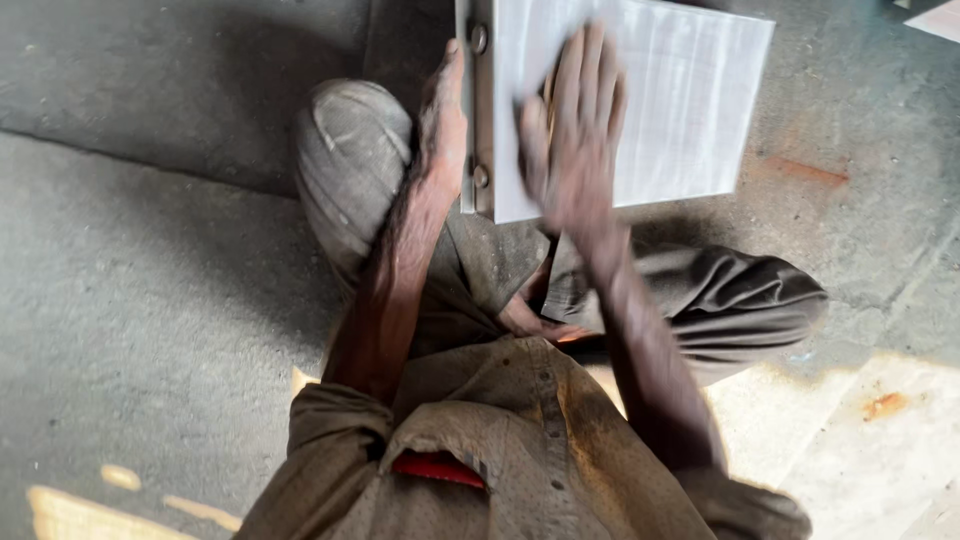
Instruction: The person sits on the floor and sands rectangular wooden panels using a sanding block. They hold each panel with one hand and rub the surface with the other, then place the finished panel aside and pick up another to continue.
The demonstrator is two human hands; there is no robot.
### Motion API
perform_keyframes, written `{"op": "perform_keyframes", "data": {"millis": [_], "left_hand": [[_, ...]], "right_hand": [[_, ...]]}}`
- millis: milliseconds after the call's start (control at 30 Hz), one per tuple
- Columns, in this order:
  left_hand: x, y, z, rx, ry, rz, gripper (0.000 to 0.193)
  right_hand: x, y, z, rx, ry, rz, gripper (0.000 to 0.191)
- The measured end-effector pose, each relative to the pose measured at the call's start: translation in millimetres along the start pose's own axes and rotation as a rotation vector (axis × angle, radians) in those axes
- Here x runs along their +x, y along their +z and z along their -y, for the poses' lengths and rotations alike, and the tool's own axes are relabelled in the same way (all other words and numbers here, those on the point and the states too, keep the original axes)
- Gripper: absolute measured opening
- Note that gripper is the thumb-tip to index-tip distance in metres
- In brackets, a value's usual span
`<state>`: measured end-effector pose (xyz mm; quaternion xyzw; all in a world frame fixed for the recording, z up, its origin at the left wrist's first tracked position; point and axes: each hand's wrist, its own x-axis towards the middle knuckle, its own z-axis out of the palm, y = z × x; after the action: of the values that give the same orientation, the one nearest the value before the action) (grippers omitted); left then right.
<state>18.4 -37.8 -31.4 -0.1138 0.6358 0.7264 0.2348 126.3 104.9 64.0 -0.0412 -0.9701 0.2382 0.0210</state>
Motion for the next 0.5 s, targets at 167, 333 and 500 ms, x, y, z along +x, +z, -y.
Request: {"op": "perform_keyframes", "data": {"millis": [167,333,500], "left_hand": [[-4.0,-0.8,-2.6,0.147,-0.057,-0.039,0.084],[-7.8,-1.7,-13.2,-0.040,-0.033,0.052,0.084],[-14.2,-3.2,-21.0,0.008,-0.128,-0.004,0.090]], "right_hand": [[-88.4,-19.5,24.4,-0.071,0.165,0.160,0.079],[21.3,2.9,-38.7,-0.036,0.128,-0.015,0.079],[-53.5,-1.8,-27.5,0.037,0.262,0.040,0.083]]}}
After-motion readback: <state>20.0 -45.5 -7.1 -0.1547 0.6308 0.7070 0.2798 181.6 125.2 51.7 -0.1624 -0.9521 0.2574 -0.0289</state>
